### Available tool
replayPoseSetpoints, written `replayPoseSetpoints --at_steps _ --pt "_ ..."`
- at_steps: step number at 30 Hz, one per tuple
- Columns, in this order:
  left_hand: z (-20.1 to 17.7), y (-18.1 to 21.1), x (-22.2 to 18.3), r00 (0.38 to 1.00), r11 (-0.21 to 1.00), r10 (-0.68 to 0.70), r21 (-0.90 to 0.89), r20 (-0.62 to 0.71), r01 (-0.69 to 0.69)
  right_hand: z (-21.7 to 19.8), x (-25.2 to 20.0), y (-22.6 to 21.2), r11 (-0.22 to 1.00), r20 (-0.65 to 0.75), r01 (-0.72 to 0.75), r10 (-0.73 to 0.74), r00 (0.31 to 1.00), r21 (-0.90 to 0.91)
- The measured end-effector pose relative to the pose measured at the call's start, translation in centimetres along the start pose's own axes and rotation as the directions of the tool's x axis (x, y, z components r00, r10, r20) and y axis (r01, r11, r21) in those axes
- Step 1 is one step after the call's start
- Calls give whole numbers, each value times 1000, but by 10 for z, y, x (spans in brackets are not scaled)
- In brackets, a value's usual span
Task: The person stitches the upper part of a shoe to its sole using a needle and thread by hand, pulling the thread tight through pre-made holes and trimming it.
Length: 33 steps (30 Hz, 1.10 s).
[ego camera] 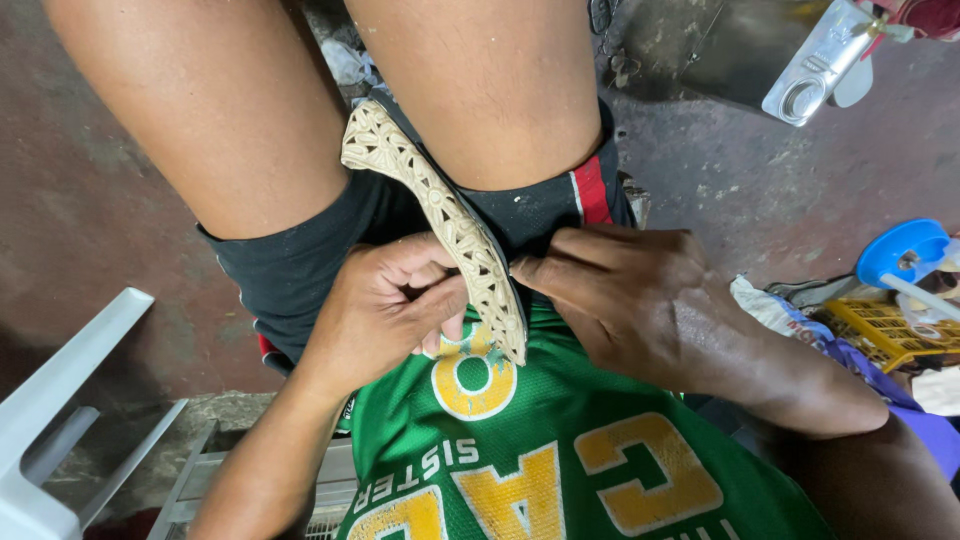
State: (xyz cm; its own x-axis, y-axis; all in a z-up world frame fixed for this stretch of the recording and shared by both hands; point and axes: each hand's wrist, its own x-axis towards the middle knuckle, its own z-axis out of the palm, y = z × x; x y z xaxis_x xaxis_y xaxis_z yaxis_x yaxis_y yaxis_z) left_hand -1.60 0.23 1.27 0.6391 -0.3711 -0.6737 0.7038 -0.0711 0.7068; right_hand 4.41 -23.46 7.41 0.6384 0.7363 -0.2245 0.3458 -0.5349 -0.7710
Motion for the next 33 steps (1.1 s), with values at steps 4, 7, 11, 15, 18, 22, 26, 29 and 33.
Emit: replayPoseSetpoints --at_steps 4,7,11,15,18,22,26,29,33 --pt "-5 5 -3 998 996 -61 67 25 59 -1 6 -6 997 25 35 -33 999 -65" --pt "-11 11 -3 998 984 -50 174 44 41 0 6 -7 995 33 31 -28 999 -99" --pt "-13 13 2 992 986 -83 153 97 68 10 5 7 998 -23 12 -14 1000 -60" --pt "-10 12 6 987 995 72 60 142 -82 16 0 24 998 -23 -35 34 999 -60" --pt "-9 8 6 992 999 12 42 127 -17 20 -3 30 971 -99 -105 85 991 -216" --pt "-8 1 4 984 987 150 -79 92 -143 21 -7 37 961 -161 -79 36 986 -266" --pt "1 -6 0 969 963 244 -104 -48 -247 23 -13 44 968 -172 -65 24 985 -241" --pt "10 -9 -7 956 968 246 -14 -159 -251 21 -18 50 955 -119 -94 63 991 -280" --pt "10 -1 -8 953 969 218 -70 -211 -237 7 -30 62 942 -169 -228 190 967 -245"
